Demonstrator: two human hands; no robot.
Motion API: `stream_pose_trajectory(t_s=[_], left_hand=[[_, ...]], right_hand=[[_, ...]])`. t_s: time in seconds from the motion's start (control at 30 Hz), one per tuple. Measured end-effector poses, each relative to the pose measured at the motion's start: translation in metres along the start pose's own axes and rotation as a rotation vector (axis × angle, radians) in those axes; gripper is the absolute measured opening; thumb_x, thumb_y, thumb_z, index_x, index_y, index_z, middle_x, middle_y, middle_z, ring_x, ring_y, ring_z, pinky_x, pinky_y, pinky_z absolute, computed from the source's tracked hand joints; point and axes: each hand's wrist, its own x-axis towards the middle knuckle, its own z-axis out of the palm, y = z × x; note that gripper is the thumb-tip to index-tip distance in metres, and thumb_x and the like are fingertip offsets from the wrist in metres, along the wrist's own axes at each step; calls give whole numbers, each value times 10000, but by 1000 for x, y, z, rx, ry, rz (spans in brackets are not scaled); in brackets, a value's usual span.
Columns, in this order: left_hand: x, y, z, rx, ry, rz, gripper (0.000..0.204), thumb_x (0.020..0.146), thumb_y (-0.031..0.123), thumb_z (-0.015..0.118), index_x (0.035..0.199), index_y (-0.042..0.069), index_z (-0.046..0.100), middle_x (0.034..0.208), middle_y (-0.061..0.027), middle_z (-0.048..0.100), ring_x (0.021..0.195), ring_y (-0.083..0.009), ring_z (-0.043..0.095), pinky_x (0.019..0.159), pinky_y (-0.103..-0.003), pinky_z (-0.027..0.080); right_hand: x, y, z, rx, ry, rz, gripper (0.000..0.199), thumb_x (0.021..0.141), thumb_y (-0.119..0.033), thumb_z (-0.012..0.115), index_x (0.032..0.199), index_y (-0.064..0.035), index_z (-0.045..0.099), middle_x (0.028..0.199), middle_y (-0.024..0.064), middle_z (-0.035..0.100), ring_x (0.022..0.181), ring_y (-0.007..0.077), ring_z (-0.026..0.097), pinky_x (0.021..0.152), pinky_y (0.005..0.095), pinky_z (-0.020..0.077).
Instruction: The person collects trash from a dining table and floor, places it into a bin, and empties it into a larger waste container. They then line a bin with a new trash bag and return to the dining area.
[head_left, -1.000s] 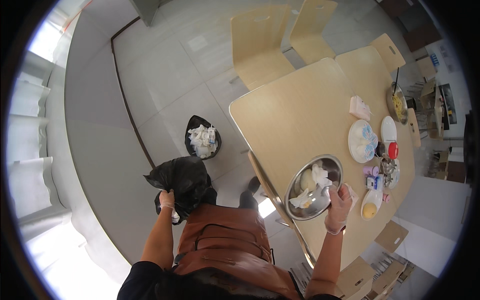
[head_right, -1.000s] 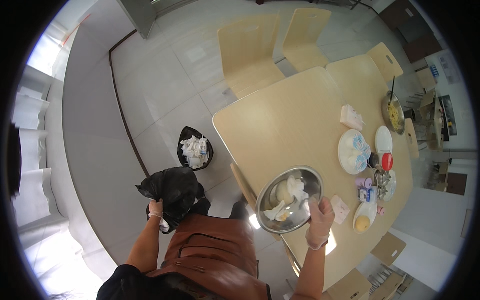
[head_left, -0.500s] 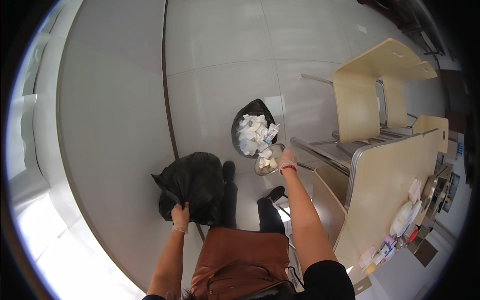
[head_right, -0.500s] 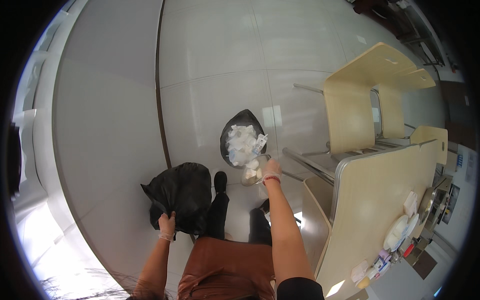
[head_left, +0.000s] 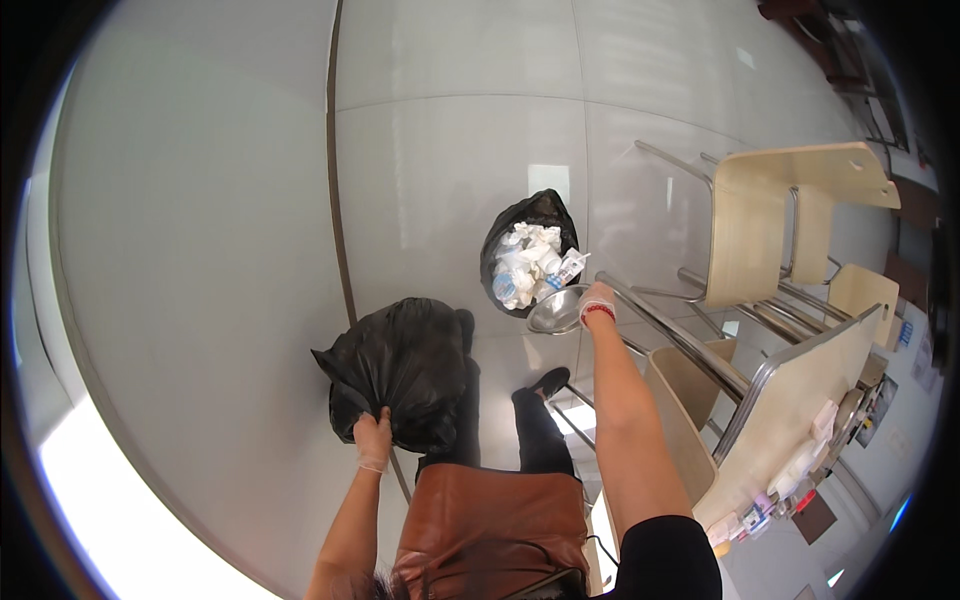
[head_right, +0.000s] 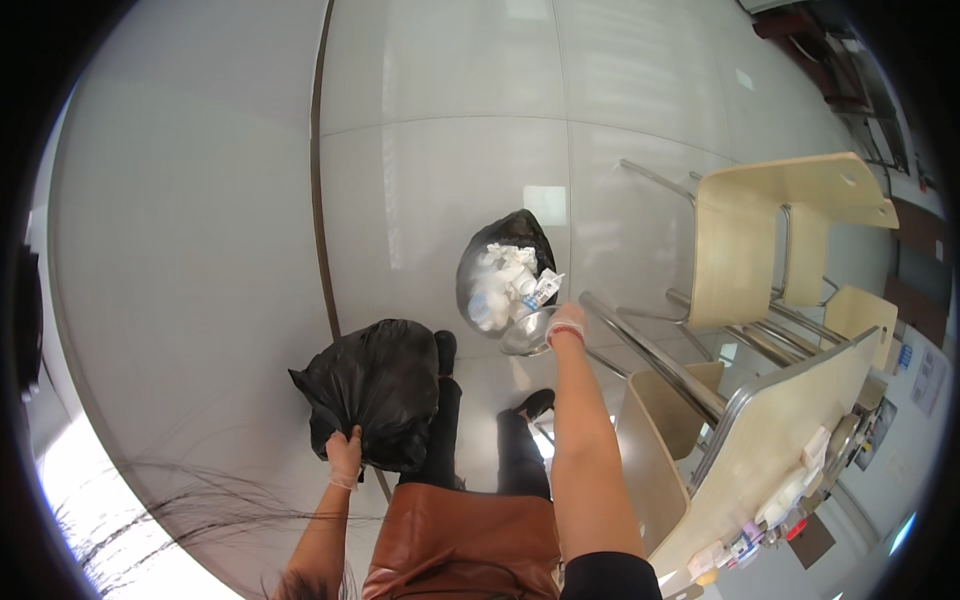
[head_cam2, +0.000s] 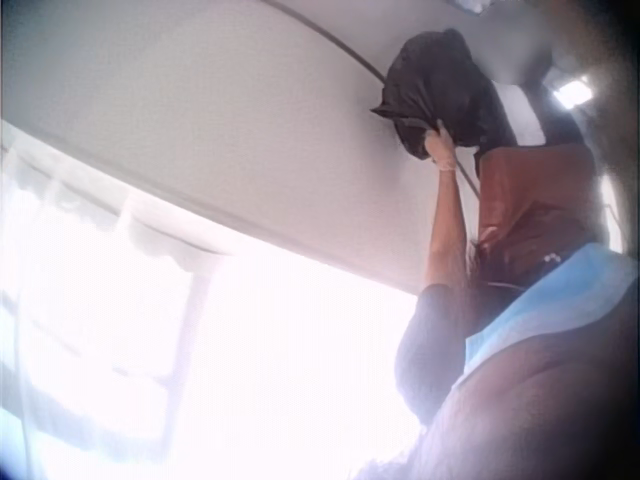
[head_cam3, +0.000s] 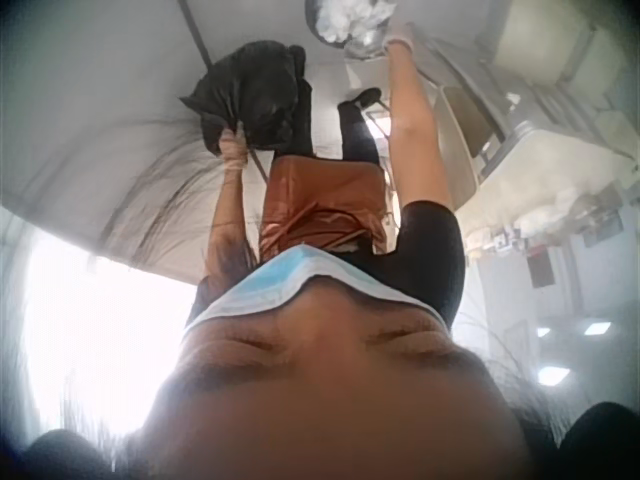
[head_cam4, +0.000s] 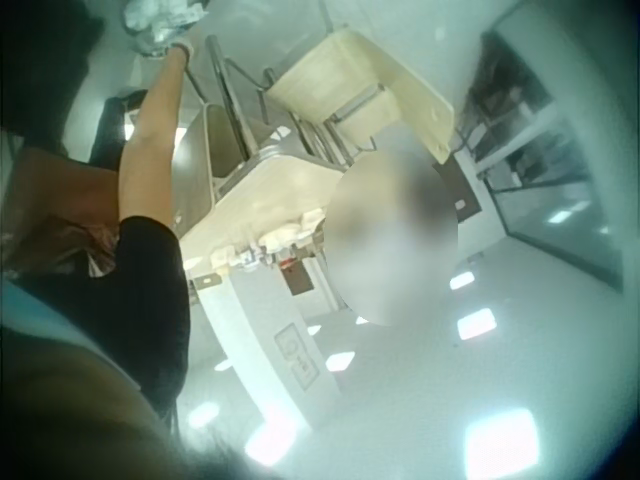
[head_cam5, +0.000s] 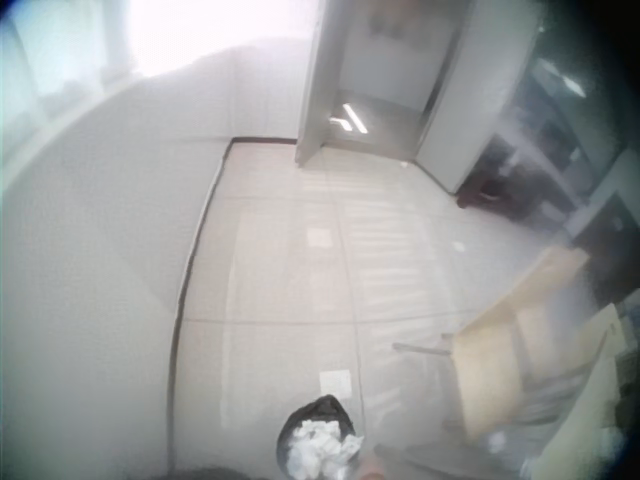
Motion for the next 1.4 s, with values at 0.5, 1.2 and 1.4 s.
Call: stream_pose_trajectory(t_s=[0.5, 1.2, 1.4], left_hand=[[12, 32, -42, -80, 87, 243, 401, 797, 256, 646, 706, -120, 542, 678, -296, 553, 656, -447, 547, 599, -460, 416], [4, 160, -115, 205, 202, 347, 398, 795, 320, 621, 727, -68, 561, 758, -292, 583, 770, -455, 570, 666, -496, 441], [28, 157, -103, 67, 238, 336, 363, 803, 298, 617, 755, -59, 569, 755, -281, 586, 775, -451, 566, 660, -486, 435]], right_hand=[[-319, 137, -204, 1450, 247, 83, 256, 826, -243, 573, 982, -40, 568, 688, 41, 562, 543, 116, 532, 476, 260, 435], [-324, 329, -178, 969, 1033, 201, 267, 902, -170, 481, 1076, 20, 549, 835, 136, 592, 758, 214, 576, 676, 323, 460], [-241, 149, -94, 874, 213, -389, 215, 867, -213, 552, 1000, -47, 584, 897, 120, 640, 808, 225, 616, 698, 332, 476]])
